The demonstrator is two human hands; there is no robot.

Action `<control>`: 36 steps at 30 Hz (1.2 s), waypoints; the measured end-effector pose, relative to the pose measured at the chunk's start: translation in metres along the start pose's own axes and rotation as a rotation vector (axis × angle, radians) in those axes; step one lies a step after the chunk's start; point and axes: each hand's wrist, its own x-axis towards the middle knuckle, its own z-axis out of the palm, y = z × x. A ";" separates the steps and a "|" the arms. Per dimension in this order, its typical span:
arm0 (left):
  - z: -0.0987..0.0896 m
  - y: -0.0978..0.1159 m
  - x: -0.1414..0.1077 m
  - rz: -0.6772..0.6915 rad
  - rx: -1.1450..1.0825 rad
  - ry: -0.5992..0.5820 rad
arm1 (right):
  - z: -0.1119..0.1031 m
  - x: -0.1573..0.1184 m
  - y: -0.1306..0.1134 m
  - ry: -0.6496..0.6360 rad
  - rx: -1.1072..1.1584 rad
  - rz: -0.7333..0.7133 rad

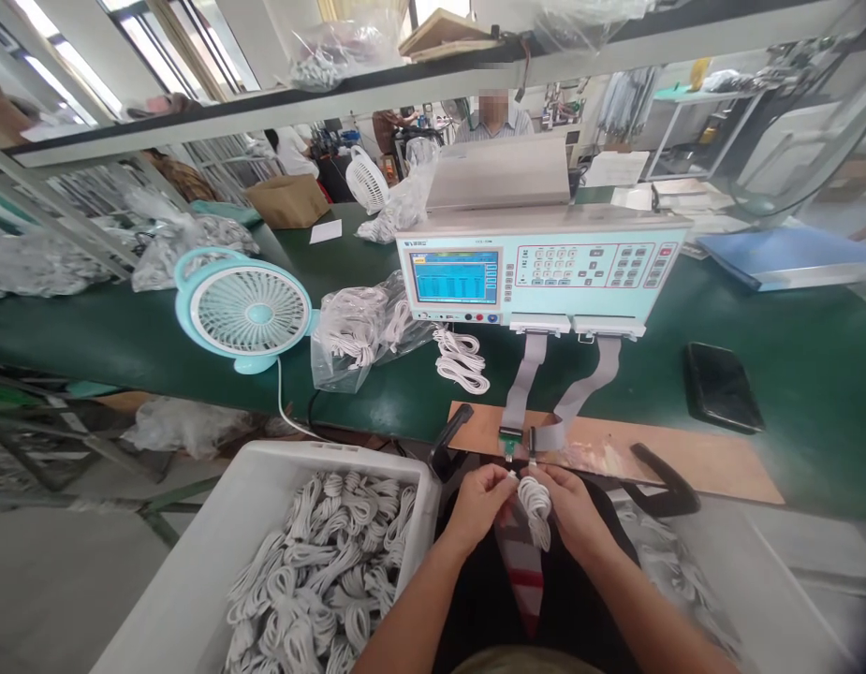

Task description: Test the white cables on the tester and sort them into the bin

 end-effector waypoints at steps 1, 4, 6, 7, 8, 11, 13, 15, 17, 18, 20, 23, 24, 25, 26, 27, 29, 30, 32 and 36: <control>-0.001 -0.001 0.001 0.024 0.066 -0.004 | -0.001 0.000 0.001 -0.009 -0.001 -0.004; -0.001 -0.001 0.005 0.145 0.190 0.022 | -0.004 0.001 0.003 -0.024 0.013 -0.011; 0.001 0.000 0.007 0.222 0.211 0.088 | -0.005 0.002 0.005 -0.023 0.019 -0.013; 0.002 0.000 0.008 0.244 0.215 0.119 | -0.005 0.002 0.005 -0.022 0.017 -0.016; 0.003 0.000 0.008 0.254 0.214 0.145 | -0.006 0.002 0.005 -0.021 0.014 -0.018; 0.007 -0.002 0.008 0.240 0.171 0.197 | -0.005 0.002 0.004 -0.015 -0.003 -0.026; 0.010 -0.004 0.008 0.222 0.120 0.228 | -0.005 0.002 0.004 -0.007 -0.013 -0.028; 0.015 -0.005 0.009 0.215 0.060 0.279 | -0.005 0.002 0.003 -0.006 -0.020 -0.033; 0.023 -0.004 0.008 0.212 -0.011 0.344 | -0.005 0.003 0.003 -0.011 -0.024 -0.033; 0.028 -0.003 0.008 0.209 -0.048 0.378 | -0.006 0.003 0.003 -0.009 -0.026 -0.028; 0.038 -0.001 0.009 0.196 -0.120 0.432 | -0.007 0.003 0.002 0.016 -0.027 -0.010; 0.048 -0.002 0.011 0.175 -0.188 0.466 | -0.008 0.004 0.002 0.092 -0.032 0.031; 0.048 -0.002 0.011 0.165 -0.183 0.465 | -0.007 0.005 0.001 0.127 -0.039 0.038; 0.046 -0.001 0.010 0.156 -0.157 0.459 | -0.006 0.005 0.000 0.161 -0.050 0.042; 0.042 0.001 0.006 0.160 -0.110 0.457 | -0.004 0.005 -0.001 0.192 -0.068 0.037; 0.036 0.005 0.000 0.189 -0.047 0.460 | -0.002 0.004 -0.003 0.214 -0.087 0.031; 0.014 0.015 -0.019 0.327 0.103 0.485 | 0.002 0.002 -0.008 0.239 -0.117 0.042; -0.002 0.019 -0.030 0.415 0.188 0.517 | 0.004 0.000 -0.010 0.247 -0.127 0.061; -0.045 0.021 -0.055 0.513 0.382 0.601 | 0.006 -0.002 -0.014 0.274 -0.135 0.098; -0.145 -0.014 -0.107 0.266 0.854 0.656 | -0.001 0.002 -0.009 0.241 -0.211 0.023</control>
